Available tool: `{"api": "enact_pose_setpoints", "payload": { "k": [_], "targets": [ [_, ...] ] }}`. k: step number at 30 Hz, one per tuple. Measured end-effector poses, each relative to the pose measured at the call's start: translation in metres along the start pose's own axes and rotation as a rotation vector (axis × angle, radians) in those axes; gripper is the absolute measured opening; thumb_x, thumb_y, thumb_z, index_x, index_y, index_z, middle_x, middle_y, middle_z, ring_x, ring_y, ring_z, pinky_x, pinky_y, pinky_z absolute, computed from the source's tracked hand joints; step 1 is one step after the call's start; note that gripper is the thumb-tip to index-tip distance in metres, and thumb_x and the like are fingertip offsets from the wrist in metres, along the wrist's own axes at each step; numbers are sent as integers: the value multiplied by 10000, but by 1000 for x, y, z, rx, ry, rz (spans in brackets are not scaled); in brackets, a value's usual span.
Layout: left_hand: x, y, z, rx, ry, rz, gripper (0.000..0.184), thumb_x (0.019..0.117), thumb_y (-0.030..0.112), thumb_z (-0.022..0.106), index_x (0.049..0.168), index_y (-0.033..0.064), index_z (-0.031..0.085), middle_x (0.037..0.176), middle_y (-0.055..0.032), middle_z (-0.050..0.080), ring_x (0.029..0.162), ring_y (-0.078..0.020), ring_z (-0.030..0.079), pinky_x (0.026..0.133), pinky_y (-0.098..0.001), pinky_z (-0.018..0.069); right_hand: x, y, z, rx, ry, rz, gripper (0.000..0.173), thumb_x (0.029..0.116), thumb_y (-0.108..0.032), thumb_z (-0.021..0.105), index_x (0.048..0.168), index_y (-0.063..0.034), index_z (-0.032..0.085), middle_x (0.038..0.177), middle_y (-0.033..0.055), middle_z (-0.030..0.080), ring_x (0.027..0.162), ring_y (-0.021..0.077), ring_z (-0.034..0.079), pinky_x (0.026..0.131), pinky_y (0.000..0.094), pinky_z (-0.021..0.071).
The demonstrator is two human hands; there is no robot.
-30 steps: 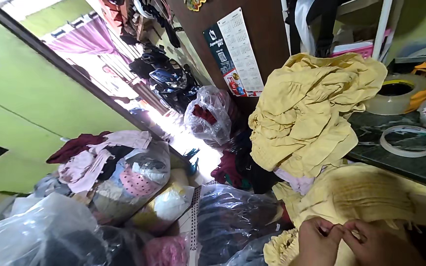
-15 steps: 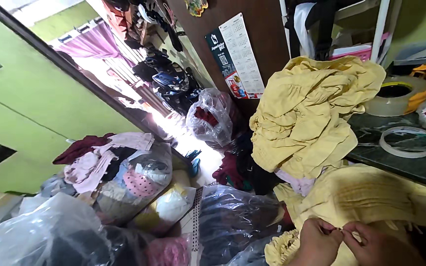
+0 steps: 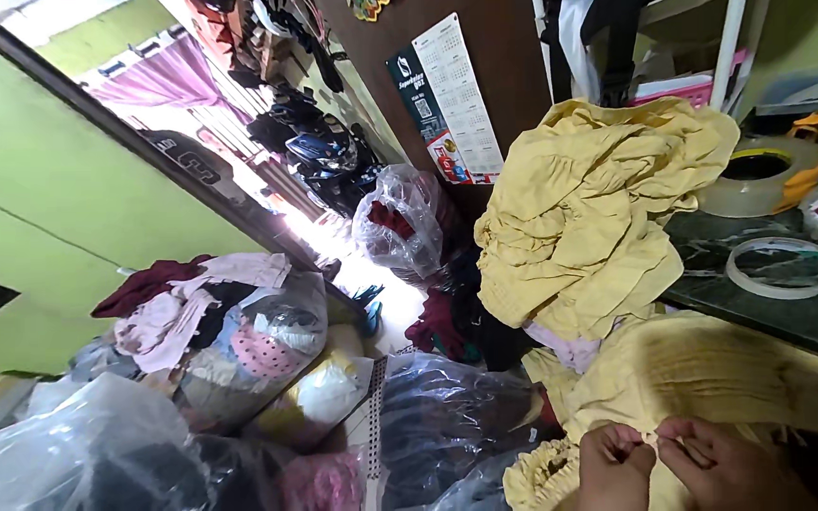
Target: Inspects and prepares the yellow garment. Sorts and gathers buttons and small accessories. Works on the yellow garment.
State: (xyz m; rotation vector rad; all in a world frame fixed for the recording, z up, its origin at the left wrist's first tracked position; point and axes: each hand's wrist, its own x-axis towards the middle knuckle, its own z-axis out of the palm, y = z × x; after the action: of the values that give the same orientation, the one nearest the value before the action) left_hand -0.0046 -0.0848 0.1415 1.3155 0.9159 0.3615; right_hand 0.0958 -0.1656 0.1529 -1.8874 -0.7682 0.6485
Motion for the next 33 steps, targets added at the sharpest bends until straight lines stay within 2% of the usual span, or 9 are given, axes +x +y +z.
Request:
{"api": "enact_pose_setpoints", "payload": {
  "k": [8, 11, 15, 19, 22, 25, 28, 30, 33],
  "targets": [
    [8, -19, -4, -95, -66, 145, 96, 953, -35, 540, 945, 20, 618, 736, 88, 563, 651, 50, 513, 633, -153, 449, 4, 3, -2, 18, -15, -2, 83, 860, 37, 624, 922, 89, 644, 605, -6, 462, 556, 52, 403, 565, 258, 366],
    [11, -18, -7, -98, -101, 112, 166, 1005, 20, 497, 893, 55, 614, 720, 88, 556, 648, 38, 516, 642, -167, 453, 5, 4, -3, -3, -32, -10, 95, 864, 30, 619, 930, 93, 646, 611, 10, 479, 565, 67, 418, 571, 277, 376],
    [17, -22, -8, -73, -123, 105, 228, 1019, 46, 506, 803, 103, 551, 636, 106, 482, 558, 37, 442, 559, -161, 396, 5, 9, -1, -16, -48, -31, 104, 853, 16, 628, 921, 90, 654, 613, 18, 478, 571, 90, 428, 578, 305, 386],
    [17, -20, -9, -120, -95, 69, 188, 985, 13, 572, 816, 92, 595, 664, 104, 543, 578, 45, 480, 571, -153, 418, 2, 5, 0, -17, -32, -9, 110, 874, -1, 646, 940, 87, 641, 628, 16, 468, 583, 95, 424, 589, 311, 387],
    [17, -16, -13, -169, -70, -17, 178, 961, -11, 613, 809, 82, 624, 696, 80, 587, 626, 20, 531, 622, -174, 460, 0, 6, 3, -22, -11, -17, 131, 883, 1, 636, 964, 104, 644, 641, 41, 484, 591, 116, 432, 590, 327, 391],
    [16, -12, -15, -188, -48, -58, 176, 941, -29, 639, 800, 77, 644, 714, 72, 617, 649, 12, 558, 644, -178, 475, 1, 8, 3, 51, -7, -4, 89, 888, 19, 624, 943, 87, 643, 634, 10, 485, 572, 59, 420, 572, 260, 378],
    [14, -12, -15, -182, -42, -36, 160, 931, -43, 651, 810, 61, 666, 724, 64, 639, 661, 15, 572, 659, -176, 488, 4, 10, -3, 153, -45, 5, 74, 882, -9, 699, 900, 39, 647, 602, -63, 456, 532, -9, 398, 543, 179, 359],
    [15, -12, -17, -195, -56, -54, 168, 947, -33, 632, 817, 67, 671, 745, 62, 660, 686, 10, 590, 686, -187, 498, 6, 13, -6, 160, -73, -13, 84, 867, -17, 724, 889, 27, 656, 589, -81, 418, 518, -16, 367, 529, 172, 332],
    [17, -9, -24, -191, -131, -117, 169, 968, 6, 613, 828, 87, 663, 753, 66, 646, 703, -3, 591, 709, -204, 501, 7, 16, -9, 151, -105, -32, 83, 862, -5, 724, 907, 38, 668, 594, -75, 422, 526, -15, 360, 532, 171, 325]
  ]
}}
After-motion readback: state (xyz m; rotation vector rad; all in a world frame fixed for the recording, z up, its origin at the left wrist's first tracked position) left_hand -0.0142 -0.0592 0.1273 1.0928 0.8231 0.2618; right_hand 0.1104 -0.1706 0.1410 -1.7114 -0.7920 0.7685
